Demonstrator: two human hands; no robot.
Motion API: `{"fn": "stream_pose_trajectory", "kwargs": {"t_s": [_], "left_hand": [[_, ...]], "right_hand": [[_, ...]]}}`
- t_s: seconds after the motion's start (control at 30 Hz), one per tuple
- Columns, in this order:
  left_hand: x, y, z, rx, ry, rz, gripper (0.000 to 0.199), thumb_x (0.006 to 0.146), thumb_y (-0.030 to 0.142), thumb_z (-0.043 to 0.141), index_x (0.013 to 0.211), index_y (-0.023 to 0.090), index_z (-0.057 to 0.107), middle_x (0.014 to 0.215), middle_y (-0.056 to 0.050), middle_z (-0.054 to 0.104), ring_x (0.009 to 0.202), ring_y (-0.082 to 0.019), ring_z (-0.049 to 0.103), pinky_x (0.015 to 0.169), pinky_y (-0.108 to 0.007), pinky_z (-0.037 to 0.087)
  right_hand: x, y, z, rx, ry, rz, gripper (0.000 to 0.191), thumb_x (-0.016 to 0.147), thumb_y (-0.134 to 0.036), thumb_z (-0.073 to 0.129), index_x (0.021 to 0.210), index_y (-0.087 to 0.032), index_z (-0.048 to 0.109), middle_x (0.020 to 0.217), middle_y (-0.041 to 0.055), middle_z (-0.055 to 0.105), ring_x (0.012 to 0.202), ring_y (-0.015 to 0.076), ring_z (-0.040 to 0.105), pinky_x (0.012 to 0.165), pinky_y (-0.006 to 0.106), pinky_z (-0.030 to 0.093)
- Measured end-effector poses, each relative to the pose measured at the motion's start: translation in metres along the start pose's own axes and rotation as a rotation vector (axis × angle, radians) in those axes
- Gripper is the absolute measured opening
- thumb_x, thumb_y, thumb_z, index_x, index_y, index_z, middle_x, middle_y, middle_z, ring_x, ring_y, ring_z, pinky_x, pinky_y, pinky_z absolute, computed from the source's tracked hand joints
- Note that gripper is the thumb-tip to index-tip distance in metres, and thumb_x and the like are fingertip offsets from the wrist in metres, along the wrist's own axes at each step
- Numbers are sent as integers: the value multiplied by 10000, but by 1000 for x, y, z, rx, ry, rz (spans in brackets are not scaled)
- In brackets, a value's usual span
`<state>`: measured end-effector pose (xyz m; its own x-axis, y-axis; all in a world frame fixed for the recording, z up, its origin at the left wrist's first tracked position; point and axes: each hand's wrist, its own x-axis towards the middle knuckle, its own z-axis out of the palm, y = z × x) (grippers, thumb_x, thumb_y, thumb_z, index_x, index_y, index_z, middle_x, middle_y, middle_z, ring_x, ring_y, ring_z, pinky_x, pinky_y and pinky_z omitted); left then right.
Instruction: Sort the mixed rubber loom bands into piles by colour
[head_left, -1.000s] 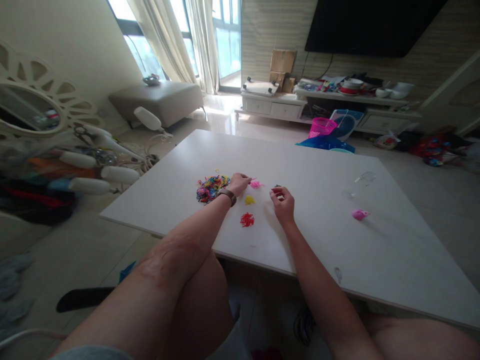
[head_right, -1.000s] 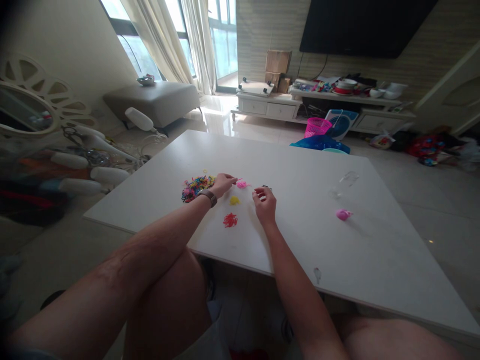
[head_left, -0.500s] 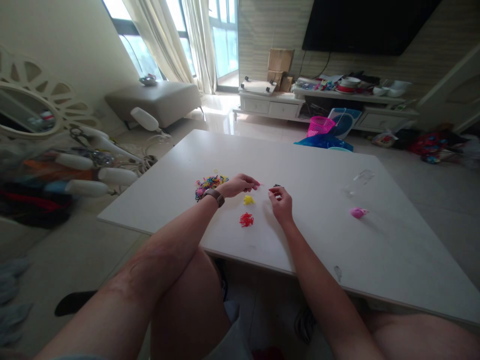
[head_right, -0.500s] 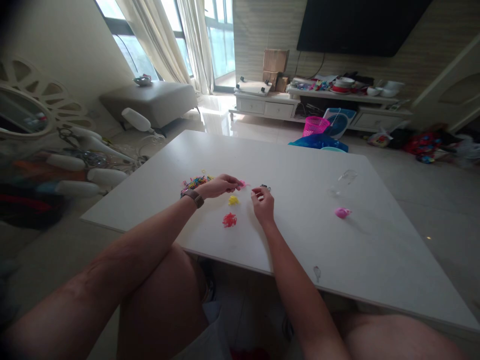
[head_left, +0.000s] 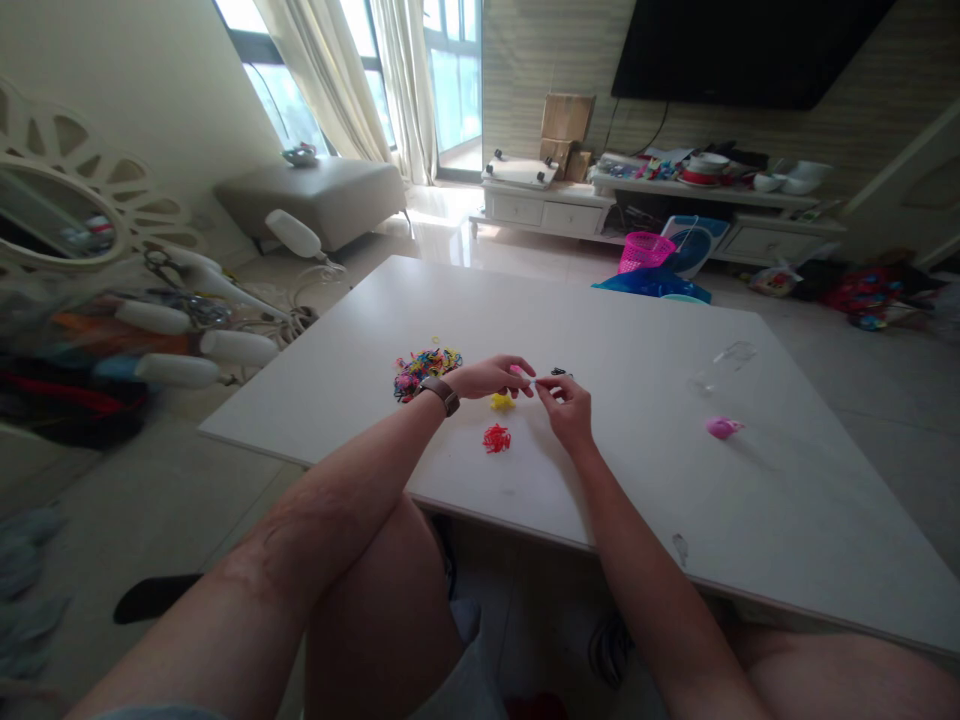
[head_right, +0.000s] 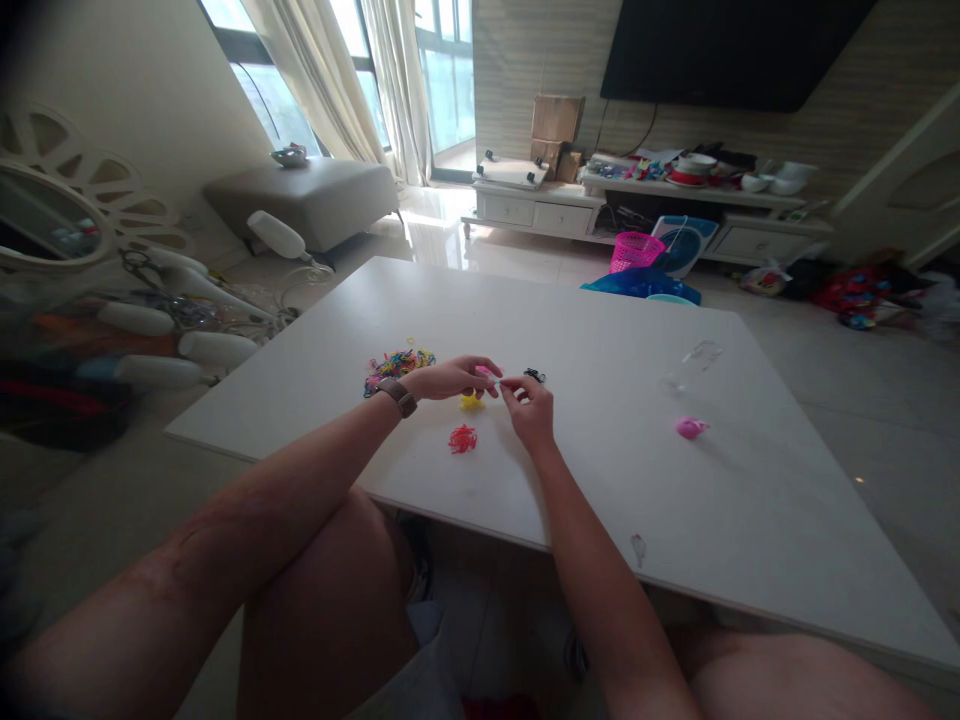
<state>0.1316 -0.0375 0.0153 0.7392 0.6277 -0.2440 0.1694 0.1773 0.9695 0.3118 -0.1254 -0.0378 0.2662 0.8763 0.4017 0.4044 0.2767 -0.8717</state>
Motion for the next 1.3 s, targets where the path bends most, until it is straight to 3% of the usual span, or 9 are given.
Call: {"fn": "stream_pose_trajectory", "kwargs": {"t_s": [0.17,0.4,0.73,0.83,0.97,1.17,1.3], "left_hand": [[2,-1,-2,-33,148,-96,170,792,189,761,928,130,678,910,-124,775,697,-135,684,619,-237,455],[3,-1,-2,-242,199,-107,65,848,131,687,911,116,683,881,-127,759,777,-175,732,830,-299,555],[1,2,-2,-315,229,-137,126,953,222,611,925,109,661,812,-128,752,775,-197,742,860,-319,555],[1,3,-1,-345,213,-143,184,996,240,553,918,110,657,810,-136,755,797,-203,747,874,-322,553],[0,6,3,-408,191,-158,268,1030,298,512,914,107,661,845,-161,761,838,-209,749,913,-327,547],[5,2,12,-423,80,-169,234,1016,314,554,941,121,662,801,-106,737,777,-175,712,867,-316,563],[7,-2,19,-386,-19,-166,220,978,319,611,883,127,661,781,-90,711,770,-170,700,790,-277,561]], "right_hand": [[15,12,-23,-45,147,87,253,793,-407,661,870,-188,760,835,63,755,745,203,665,659,320,520],[20,28,-36,-281,-40,120,102,662,-252,612,643,-223,708,633,16,663,616,195,587,645,345,486],[19,47,-33,-457,-145,83,103,652,-230,596,579,-237,668,706,16,666,650,185,546,723,352,479],[19,46,-31,-456,-94,38,104,687,-237,589,621,-235,670,728,25,655,681,197,546,758,372,485],[13,26,-23,-367,-64,-144,106,795,-268,612,790,-226,710,823,51,658,806,234,585,818,403,502],[1,1,-5,-247,-212,-349,236,923,-275,589,1094,-272,752,1034,72,703,1032,263,610,966,454,501],[0,5,-1,-203,-252,-361,217,922,-269,603,1051,-291,776,1030,64,703,1026,263,610,942,451,512]]}}
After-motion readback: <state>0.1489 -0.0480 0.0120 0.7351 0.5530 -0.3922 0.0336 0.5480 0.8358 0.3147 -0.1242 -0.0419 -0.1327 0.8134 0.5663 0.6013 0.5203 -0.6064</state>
